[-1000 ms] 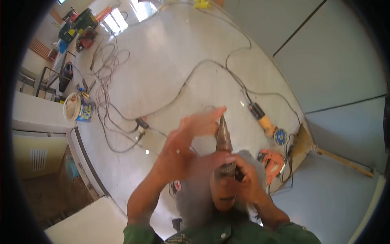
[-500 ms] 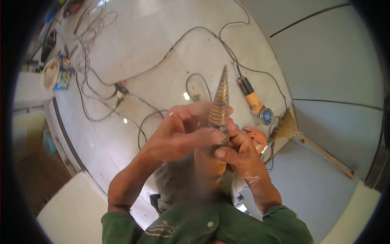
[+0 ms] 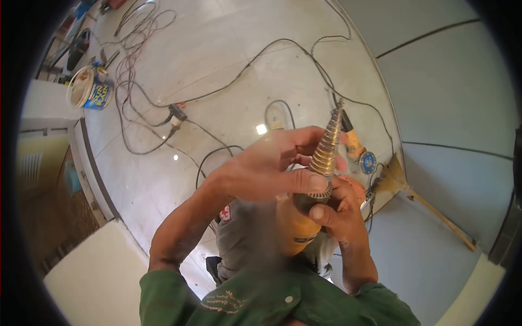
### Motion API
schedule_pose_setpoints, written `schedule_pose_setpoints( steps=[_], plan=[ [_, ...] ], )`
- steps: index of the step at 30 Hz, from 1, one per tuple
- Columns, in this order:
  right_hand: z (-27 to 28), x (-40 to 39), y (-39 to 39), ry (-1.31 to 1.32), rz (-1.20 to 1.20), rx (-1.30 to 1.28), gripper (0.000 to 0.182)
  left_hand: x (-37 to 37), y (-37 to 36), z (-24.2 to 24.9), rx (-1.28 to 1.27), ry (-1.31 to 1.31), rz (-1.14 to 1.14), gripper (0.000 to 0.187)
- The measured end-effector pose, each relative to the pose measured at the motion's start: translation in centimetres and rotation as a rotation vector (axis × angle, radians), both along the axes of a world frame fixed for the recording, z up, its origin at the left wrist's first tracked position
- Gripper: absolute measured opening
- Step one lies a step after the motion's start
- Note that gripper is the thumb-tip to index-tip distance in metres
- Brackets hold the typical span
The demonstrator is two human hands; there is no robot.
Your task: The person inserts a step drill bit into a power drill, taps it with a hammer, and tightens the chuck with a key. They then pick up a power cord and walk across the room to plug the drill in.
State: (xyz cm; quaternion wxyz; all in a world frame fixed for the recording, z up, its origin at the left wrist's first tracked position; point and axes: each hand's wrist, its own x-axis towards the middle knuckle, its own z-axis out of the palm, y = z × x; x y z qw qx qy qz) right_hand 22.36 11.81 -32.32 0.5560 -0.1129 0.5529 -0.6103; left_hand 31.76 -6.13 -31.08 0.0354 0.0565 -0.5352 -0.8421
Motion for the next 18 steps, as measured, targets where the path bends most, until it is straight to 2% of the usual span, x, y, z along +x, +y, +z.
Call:
schedule_pose_setpoints(
  steps=[1,3,5,7,10,12,16,18],
  plan=[
    [-0.4,-0.5,0.3,-0.056,0.038,-0.009,0.067,-0.2,0.0,0.1,0.029,0.012,0.003,0.053],
    [-1.5,-1.9,1.7,-0.397,0.015,-0.156,0.065,0.2,-0.1,0.1,-0.056,0.031,0.006,0.05],
    [-1.6,-1.8,2.1,-0.385,0.037,-0.102,0.063,1.0,0.0,0.1,-0.13,-0.012,0.034,0.047],
    [0.9,-0.8,0.3,0.007,0.102,0.127,0.058,1.3,0.0,0.9,-0.211,-0.098,0.075,0.043],
    [2.1,2.5,0.2,0.204,-0.162,0.098,0.058,1.7,1.0,1.0,-0.064,-0.053,0.149,0.04],
    [0.9,2.3,0.9,0.228,-0.13,-0.055,0.064,1.3,1.3,-0.1,-0.098,-0.017,0.134,0.04],
    [0.2,0.3,1.6,0.26,0.018,-0.052,0.078,2.1,0.3,0.5,-0.141,0.017,0.096,0.047],
    [0.9,0.6,0.5,0.274,0.078,-0.01,0.085,3.5,-1.0,-2.1,-0.338,0.032,0.338,0.05]
  ],
)
